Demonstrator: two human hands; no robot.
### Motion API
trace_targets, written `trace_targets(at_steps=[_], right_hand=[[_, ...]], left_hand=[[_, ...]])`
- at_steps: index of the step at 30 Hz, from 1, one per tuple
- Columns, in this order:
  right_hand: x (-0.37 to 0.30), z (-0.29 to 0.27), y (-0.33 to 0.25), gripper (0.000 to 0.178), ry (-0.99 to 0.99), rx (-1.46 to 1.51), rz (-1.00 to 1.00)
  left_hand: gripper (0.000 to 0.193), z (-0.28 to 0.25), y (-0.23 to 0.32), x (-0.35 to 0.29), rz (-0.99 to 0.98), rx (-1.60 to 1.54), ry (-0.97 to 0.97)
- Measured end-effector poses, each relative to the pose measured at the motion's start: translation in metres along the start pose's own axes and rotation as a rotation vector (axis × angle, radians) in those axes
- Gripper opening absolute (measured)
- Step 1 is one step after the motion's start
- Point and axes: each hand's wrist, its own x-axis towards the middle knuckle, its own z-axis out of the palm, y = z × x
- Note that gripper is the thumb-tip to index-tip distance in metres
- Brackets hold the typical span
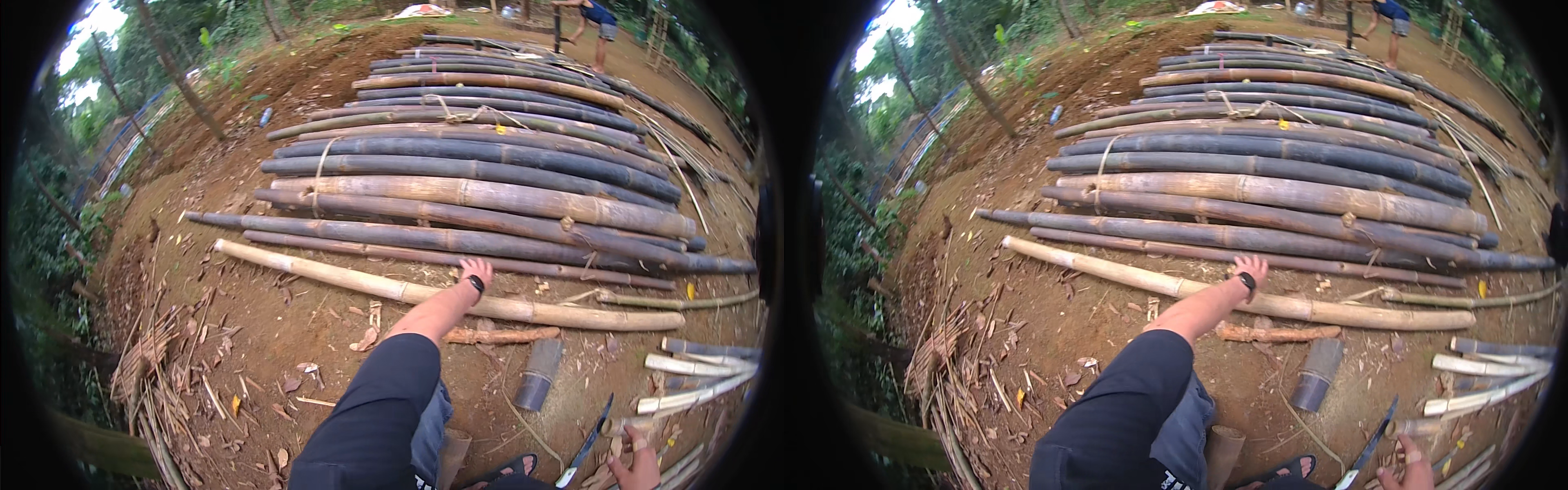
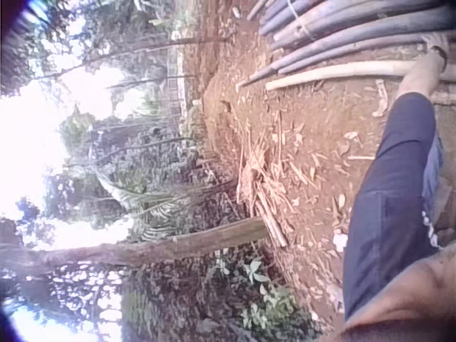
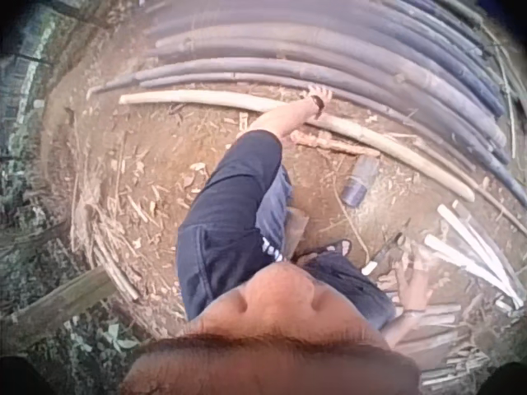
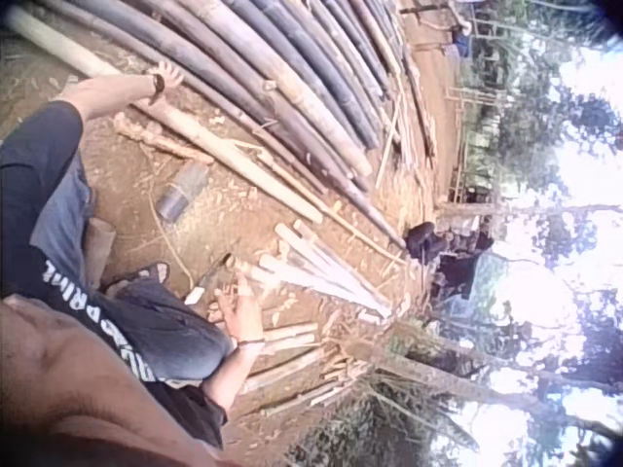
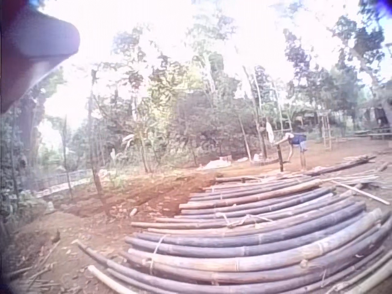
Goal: The person saws through a bamboo pole using a handheld saw, eventually cutting a piece off and setting it aside, then moves other bamboo poles around.
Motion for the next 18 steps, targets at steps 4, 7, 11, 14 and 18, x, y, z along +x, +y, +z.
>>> trace_targets(at_steps=[4, 7, 11, 14, 18], right_hand=[[0.003, 0.002, 0.002, 0.066, 0.040, 0.045, 0.033], [0.007, -0.011, -0.018, 0.064, 0.038, -0.015, 0.029], [-0.006, -0.018, -0.012, 0.063, 0.072, -0.022, 0.033], [0.001, -0.016, -0.008, 0.062, 0.046, -0.024, 0.007], [-0.028, -0.020, -0.042, 0.065, 0.155, -0.289, -0.023]], left_hand=[[0.111, 0.004, -0.024, -0.003, -0.017, -0.099, -0.121], [0.075, 0.017, -0.061, -0.014, 0.006, -0.054, -0.117], [0.079, 0.014, -0.078, -0.003, 0.029, -0.027, -0.114], [0.077, 0.012, -0.098, -0.028, 0.002, -0.027, -0.178], [0.063, 0.003, -0.086, -0.033, 0.049, 0.135, -0.301]])
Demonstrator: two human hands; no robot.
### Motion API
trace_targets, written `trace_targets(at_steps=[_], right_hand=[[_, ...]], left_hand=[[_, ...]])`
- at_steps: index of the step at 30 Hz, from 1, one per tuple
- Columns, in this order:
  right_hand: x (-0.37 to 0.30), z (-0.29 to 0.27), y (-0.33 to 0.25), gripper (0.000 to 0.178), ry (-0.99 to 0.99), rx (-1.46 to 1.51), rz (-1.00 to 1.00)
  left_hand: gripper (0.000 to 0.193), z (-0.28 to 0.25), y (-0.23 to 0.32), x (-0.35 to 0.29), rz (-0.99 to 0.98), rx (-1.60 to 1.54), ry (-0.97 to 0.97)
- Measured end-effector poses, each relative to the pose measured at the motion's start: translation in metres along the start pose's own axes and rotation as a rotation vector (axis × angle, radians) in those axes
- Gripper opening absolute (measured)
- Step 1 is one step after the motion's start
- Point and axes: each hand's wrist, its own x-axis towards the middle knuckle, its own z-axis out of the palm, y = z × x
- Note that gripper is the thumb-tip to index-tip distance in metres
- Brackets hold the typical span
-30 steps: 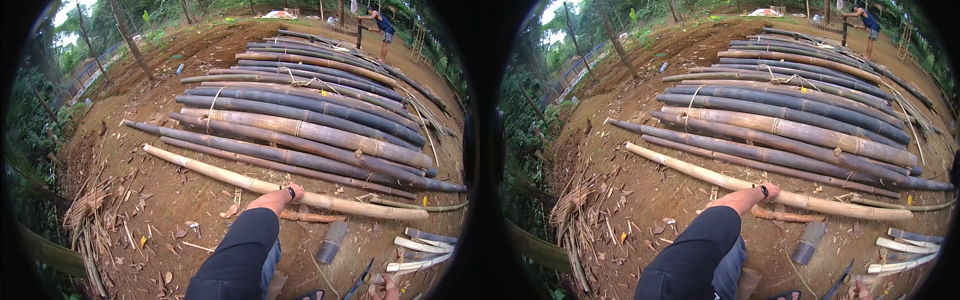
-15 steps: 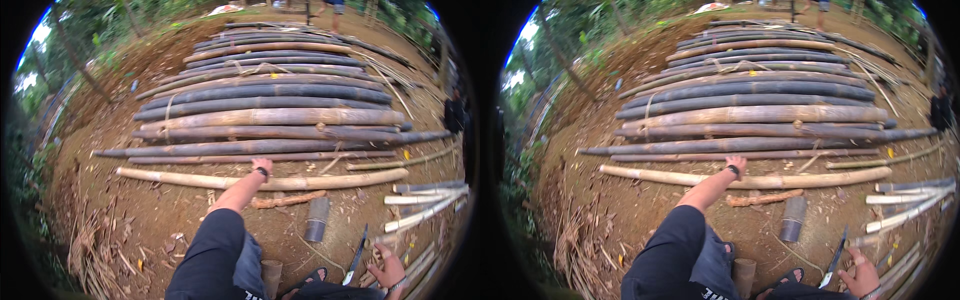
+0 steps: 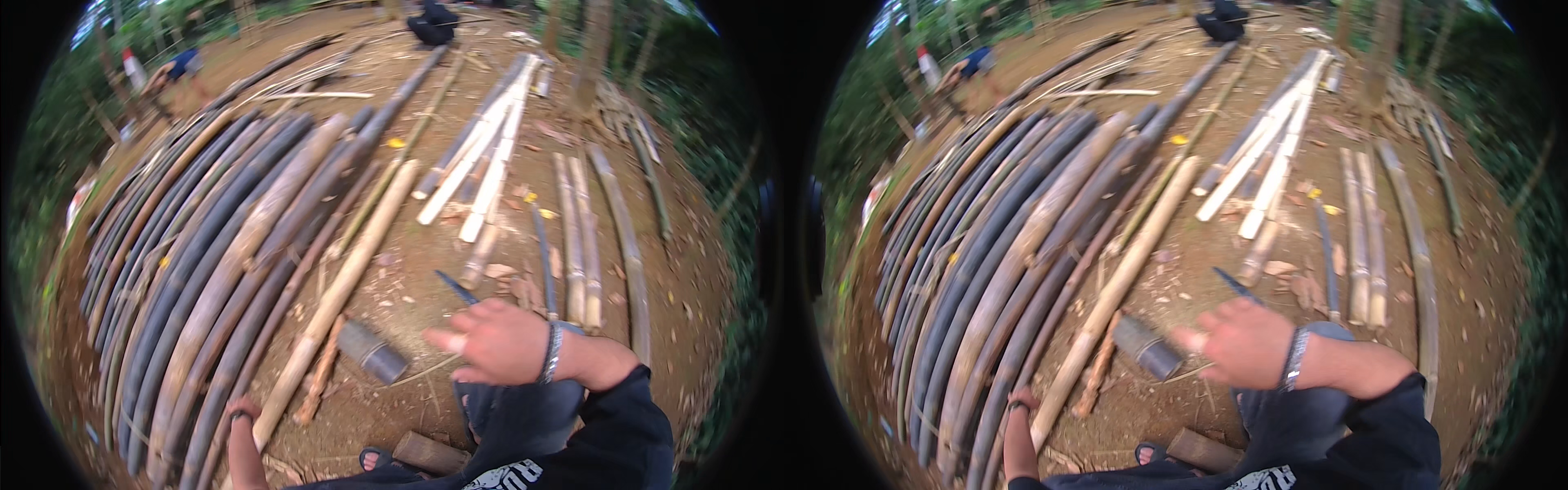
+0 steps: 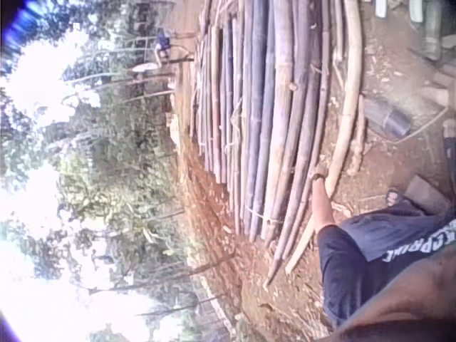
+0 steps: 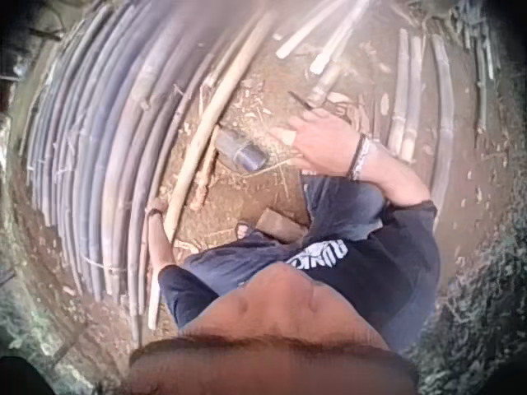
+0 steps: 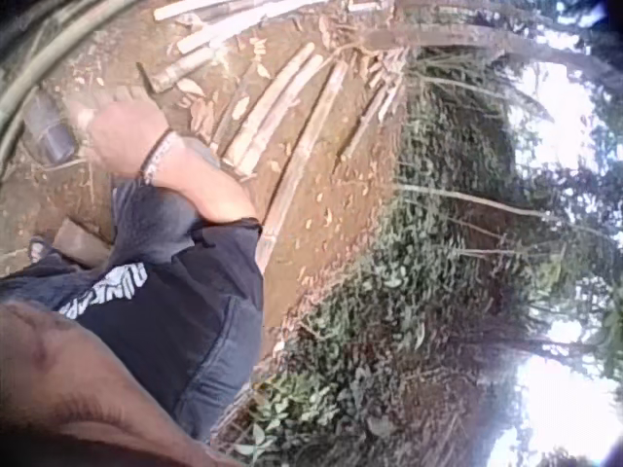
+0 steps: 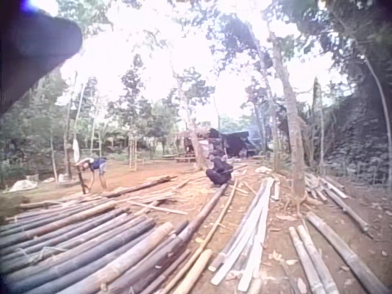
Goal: The person saws through a bamboo pole using a handheld saw, eventually cutting a piece off and setting it aside, then moves other bamboo poles around.
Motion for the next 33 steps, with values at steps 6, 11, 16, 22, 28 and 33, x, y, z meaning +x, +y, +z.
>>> trace_targets(at_steps=[6, 11, 16, 22, 28, 33], right_hand=[[-0.033, 0.023, -0.035, 0.070, 0.153, 0.272, -0.312], [-0.006, 0.044, -0.076, 0.060, 0.219, 0.163, -0.204], [0.040, 0.040, -0.116, 0.052, 0.230, 0.381, -0.521], [0.098, 0.053, -0.128, 0.053, 0.553, 0.559, -0.490], [0.133, 0.063, -0.146, 0.063, 0.165, 1.242, -0.323], [0.202, 0.076, -0.040, 0.057, 0.180, 0.434, 0.029]], left_hand=[[0.070, 0.015, 0.013, 0.013, -0.003, -0.123, 0.203], [0.094, -0.013, -0.038, 0.028, -0.062, -1.013, -0.190], [0.092, -0.073, -0.119, 0.021, 0.197, -0.510, -0.232], [0.081, -0.127, 0.038, -0.154, 0.484, -0.455, -0.032], [0.070, -0.165, 0.166, -0.341, 0.975, -0.504, 0.044], [0.067, -0.180, 0.115, -0.317, 1.202, -1.064, -0.290]])
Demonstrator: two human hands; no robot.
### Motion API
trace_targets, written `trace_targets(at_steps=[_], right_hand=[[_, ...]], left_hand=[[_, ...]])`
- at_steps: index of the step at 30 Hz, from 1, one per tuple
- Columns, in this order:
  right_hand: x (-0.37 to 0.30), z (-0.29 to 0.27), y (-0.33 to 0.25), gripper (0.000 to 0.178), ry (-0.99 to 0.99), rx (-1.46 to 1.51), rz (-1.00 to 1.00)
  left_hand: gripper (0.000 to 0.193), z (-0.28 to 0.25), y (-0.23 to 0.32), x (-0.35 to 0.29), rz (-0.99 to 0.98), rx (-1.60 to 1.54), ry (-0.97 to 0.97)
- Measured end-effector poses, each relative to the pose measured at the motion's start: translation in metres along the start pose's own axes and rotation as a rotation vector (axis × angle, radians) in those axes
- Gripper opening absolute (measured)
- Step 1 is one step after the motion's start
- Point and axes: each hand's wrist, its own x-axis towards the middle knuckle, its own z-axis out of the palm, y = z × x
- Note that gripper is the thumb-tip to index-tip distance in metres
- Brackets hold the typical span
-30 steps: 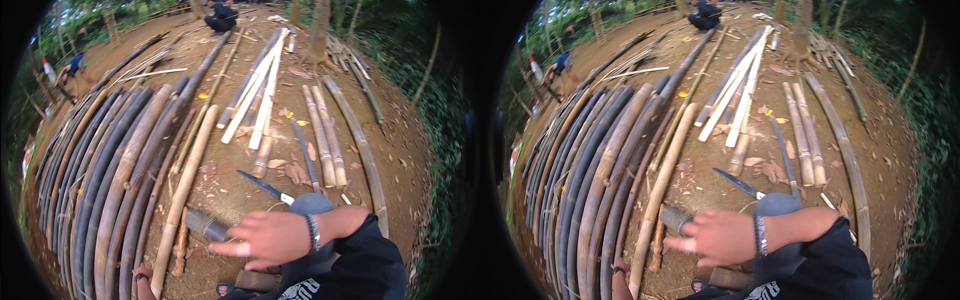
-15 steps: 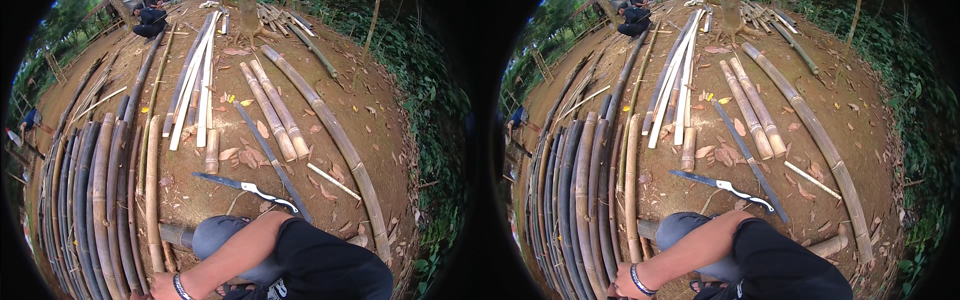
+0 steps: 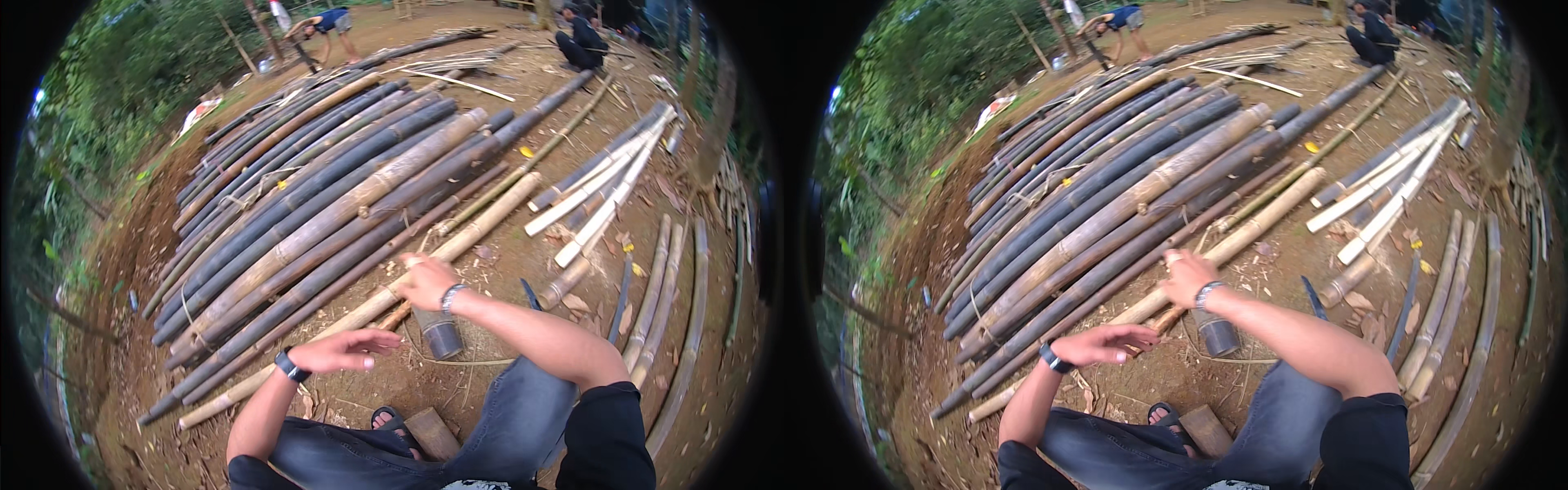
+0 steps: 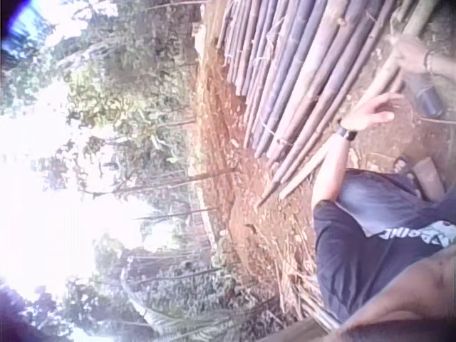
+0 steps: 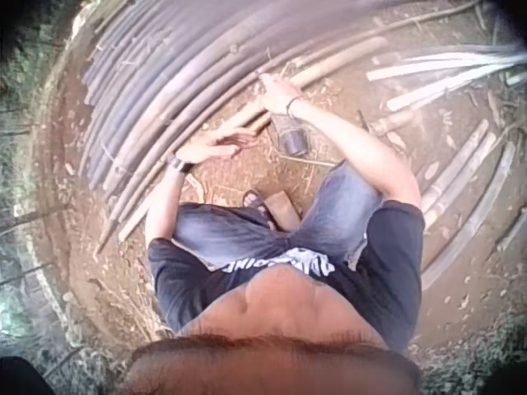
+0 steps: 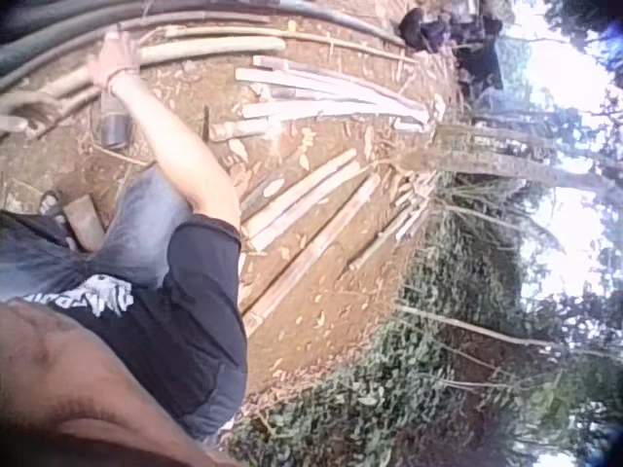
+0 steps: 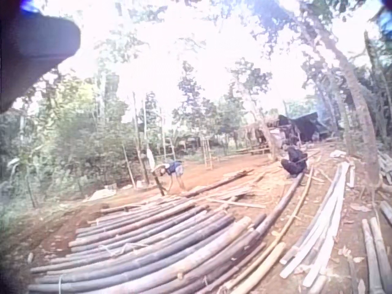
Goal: The person saws through a bamboo pole using a handheld saw, eventually cutting a piece off and setting it aside, then moves other bamboo poles around.
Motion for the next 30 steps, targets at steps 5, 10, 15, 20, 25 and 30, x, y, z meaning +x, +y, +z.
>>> trace_targets(at_steps=[5, 10, 15, 20, 25, 30], right_hand=[[-0.021, 0.009, 0.024, 0.064, -0.561, -0.117, -0.410], [-0.024, 0.009, 0.025, 0.068, -0.659, -0.152, -0.311], [-0.021, -0.006, 0.025, 0.066, -0.562, -0.142, -0.240], [-0.027, -0.011, 0.033, 0.066, -0.644, -0.181, -0.128], [-0.020, 0.007, 0.064, 0.068, -0.789, -0.276, 0.096], [-0.027, 0.024, 0.105, 0.056, -0.716, -0.357, 0.032]], left_hand=[[0.082, -0.042, -0.162, -0.044, -1.073, 1.862, 0.360], [0.080, -0.145, -0.248, -0.044, -0.627, 0.767, 0.471], [0.061, -0.205, -0.274, -0.039, -1.121, 0.954, 0.811], [0.097, -0.254, -0.315, -0.027, -1.023, 0.795, 1.159], [0.109, -0.298, -0.348, -0.009, -0.915, 0.807, 1.339], [0.098, -0.321, -0.352, 0.011, -0.776, 0.841, 1.418]])
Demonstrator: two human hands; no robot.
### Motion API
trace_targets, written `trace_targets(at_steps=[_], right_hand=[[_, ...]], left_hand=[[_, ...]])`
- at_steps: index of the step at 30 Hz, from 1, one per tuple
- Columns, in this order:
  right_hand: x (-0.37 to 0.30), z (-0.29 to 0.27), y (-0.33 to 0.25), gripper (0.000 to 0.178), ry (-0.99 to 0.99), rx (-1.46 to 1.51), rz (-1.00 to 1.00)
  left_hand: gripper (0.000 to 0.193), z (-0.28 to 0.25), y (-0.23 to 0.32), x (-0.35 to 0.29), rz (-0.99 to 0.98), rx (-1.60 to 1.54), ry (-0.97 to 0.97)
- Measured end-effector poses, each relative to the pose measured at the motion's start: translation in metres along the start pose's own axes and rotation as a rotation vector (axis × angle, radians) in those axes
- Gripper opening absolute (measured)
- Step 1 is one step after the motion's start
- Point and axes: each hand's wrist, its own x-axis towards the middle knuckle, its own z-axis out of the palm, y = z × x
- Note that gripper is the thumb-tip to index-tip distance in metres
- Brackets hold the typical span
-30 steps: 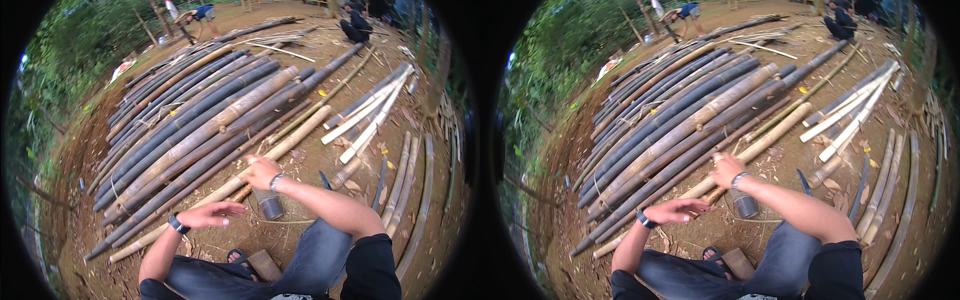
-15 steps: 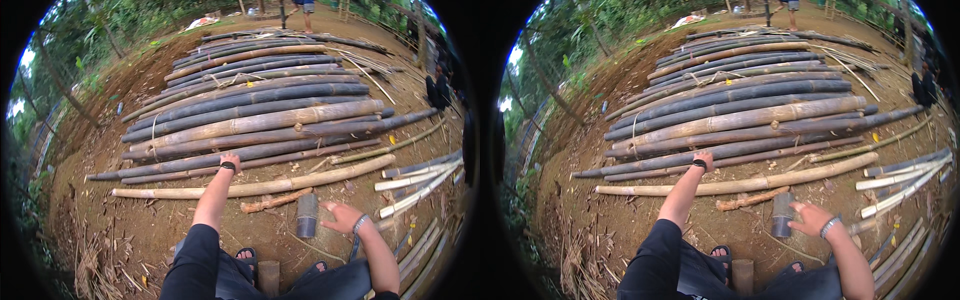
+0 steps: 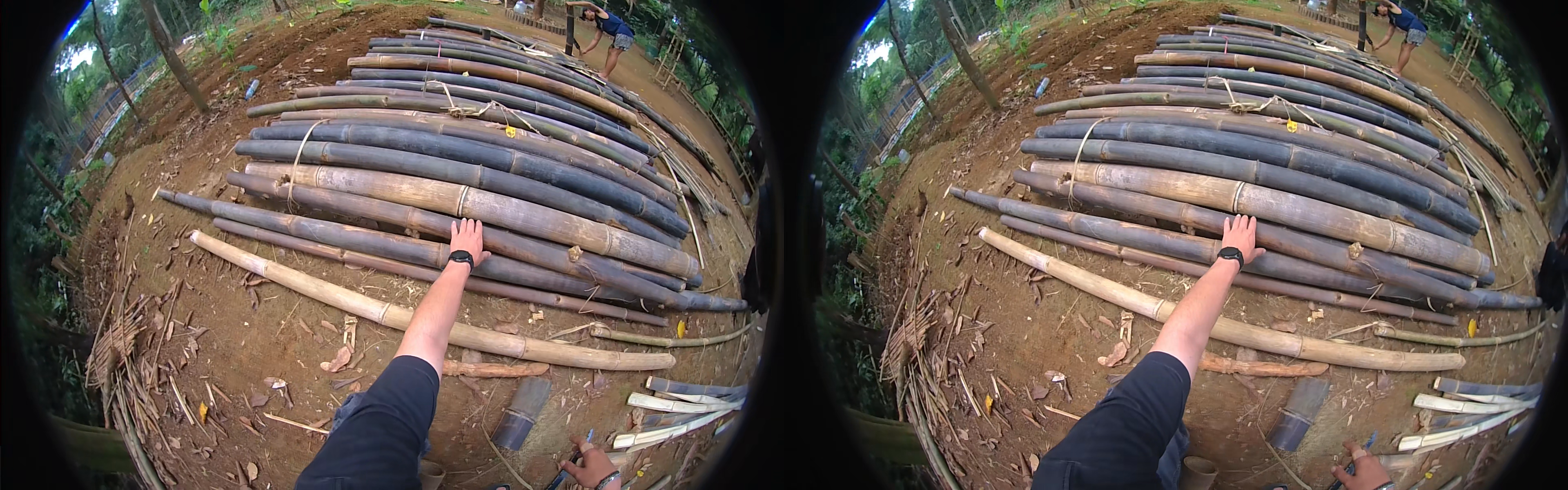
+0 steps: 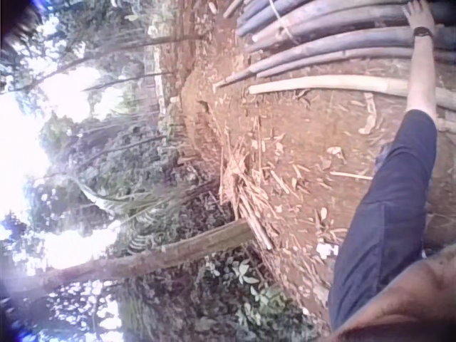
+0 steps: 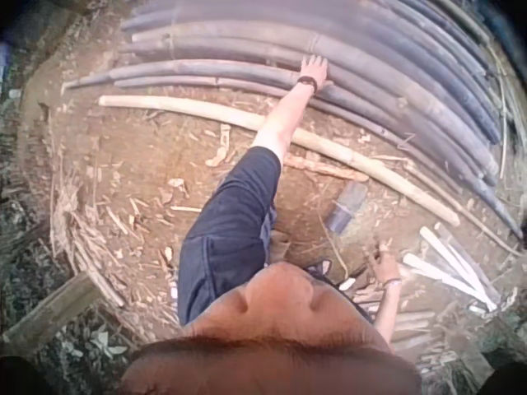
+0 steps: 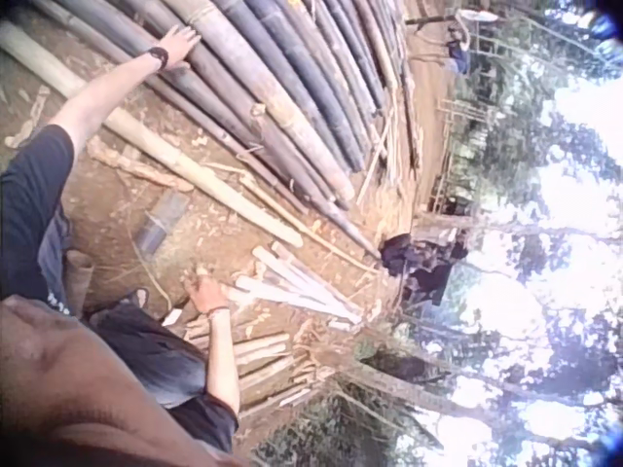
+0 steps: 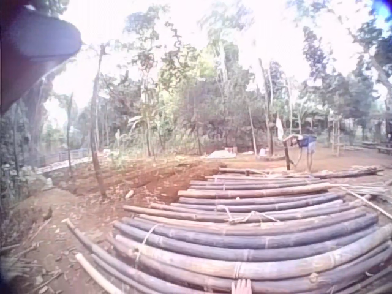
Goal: The person saws through a bamboo pole using a handheld saw, eventually cutting a piece off and setting it aside, then moves other bamboo poles around.
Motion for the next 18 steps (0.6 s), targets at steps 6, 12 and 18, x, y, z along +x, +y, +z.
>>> trace_targets(at_steps=[6, 12, 18], right_hand=[[-0.001, 0.003, 0.002, 0.064, -0.055, 0.078, 0.044], [-0.003, 0.030, 0.030, 0.061, 0.019, 0.137, -0.046], [-0.007, 0.007, 0.007, 0.058, -0.118, 0.090, 0.106]], left_hand=[[0.077, -0.002, 0.007, 0.019, 0.073, 0.112, 0.008], [0.070, 0.016, -0.012, 0.031, 0.085, 0.081, 0.023], [0.074, 0.013, -0.002, 0.025, 0.088, 0.074, 0.042]])
